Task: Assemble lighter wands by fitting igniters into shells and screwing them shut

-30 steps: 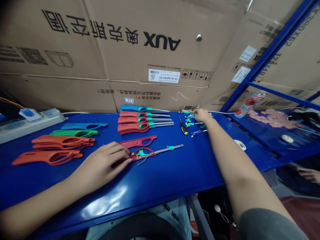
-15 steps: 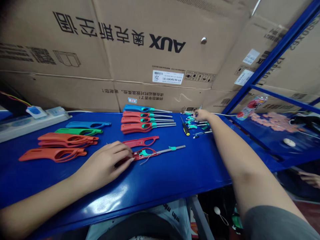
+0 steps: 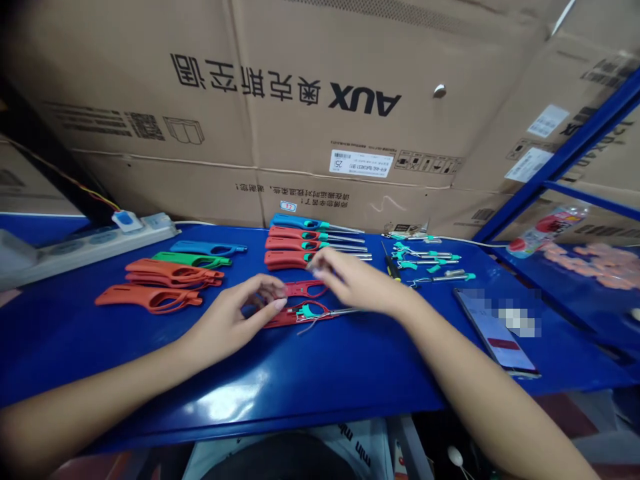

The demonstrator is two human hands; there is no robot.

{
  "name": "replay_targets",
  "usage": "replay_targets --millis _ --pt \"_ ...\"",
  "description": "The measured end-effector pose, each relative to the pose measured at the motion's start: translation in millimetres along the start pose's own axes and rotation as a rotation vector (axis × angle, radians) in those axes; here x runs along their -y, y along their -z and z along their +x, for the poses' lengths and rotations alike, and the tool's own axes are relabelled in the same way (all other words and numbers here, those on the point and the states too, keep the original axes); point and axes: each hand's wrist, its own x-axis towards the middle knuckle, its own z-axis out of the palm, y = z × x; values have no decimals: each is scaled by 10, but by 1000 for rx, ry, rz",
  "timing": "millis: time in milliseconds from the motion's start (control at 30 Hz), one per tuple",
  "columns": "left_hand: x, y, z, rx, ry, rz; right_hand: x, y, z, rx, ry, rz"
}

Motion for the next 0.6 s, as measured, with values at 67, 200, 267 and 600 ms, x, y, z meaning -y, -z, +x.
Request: replay_targets --millis 67,200,267,600 --pt "13 -5 11 -9 44 -133 196 -222 -28 34 93 83" --pt "47 -6 24 66 91 -197 238 -544 -83 -185 203 183" --pt "52 -4 27 54 93 -177 185 -594 -92 -230 183 236" --pt "30 20 47 1 9 -116 103 -509 -80 -299 225 296"
